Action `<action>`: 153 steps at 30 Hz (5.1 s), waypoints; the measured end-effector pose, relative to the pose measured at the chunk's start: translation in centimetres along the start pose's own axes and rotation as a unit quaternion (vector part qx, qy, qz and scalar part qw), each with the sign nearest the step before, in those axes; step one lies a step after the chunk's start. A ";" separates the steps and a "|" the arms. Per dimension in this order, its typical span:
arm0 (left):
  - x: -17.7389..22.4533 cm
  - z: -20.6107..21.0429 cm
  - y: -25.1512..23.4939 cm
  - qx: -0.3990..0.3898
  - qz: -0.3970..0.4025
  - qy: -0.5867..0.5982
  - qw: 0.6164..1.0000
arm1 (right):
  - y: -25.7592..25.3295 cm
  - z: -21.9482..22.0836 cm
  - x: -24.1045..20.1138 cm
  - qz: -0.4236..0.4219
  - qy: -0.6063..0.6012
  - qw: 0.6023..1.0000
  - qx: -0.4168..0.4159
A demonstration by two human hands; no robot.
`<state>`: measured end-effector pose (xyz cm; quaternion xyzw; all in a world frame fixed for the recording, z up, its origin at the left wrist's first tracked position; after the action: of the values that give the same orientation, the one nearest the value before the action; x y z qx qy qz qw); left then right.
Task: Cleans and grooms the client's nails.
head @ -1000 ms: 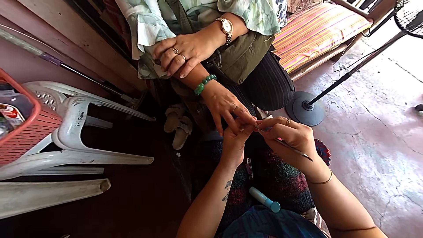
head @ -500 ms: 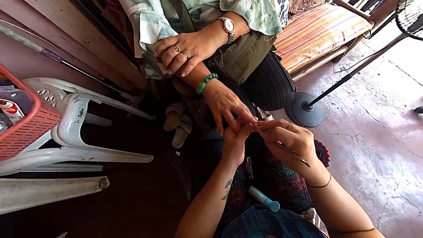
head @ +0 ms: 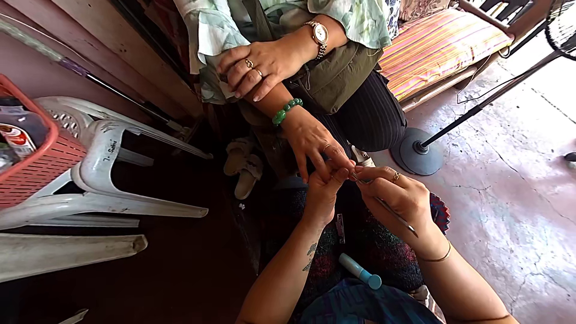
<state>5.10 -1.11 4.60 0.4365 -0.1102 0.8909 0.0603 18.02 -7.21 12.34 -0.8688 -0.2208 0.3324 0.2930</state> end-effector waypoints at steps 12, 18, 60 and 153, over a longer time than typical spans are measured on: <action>-0.1 0.2 0.1 0.028 -0.010 -0.043 0.999 | 0.1 0.5 0.1 0.007 0.008 1.000 0.016; -0.8 0.0 -0.2 0.026 0.005 -0.007 1.000 | -0.1 1.0 0.0 0.002 0.036 0.999 -0.015; 0.1 -1.0 -0.4 -0.017 0.007 -0.057 0.998 | 1.0 1.5 -1.4 -0.001 0.040 0.999 0.004; -0.3 -1.5 -0.6 -0.077 0.024 -0.030 0.996 | 0.9 1.7 -1.5 0.013 0.029 0.999 0.044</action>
<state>4.23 -0.12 3.55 0.4538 -0.1910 0.8676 0.0689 15.99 -8.10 11.41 -0.8675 -0.1860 0.3198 0.3326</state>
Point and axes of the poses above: each hand's wrist, its own y-axis away from the middle knuckle, its own z-axis out of the palm, x = y × z, the point moved 3 cm from there along -y, towards the middle knuckle, and after that the axes turned 3 degrees about z, right-handed, at the moved point
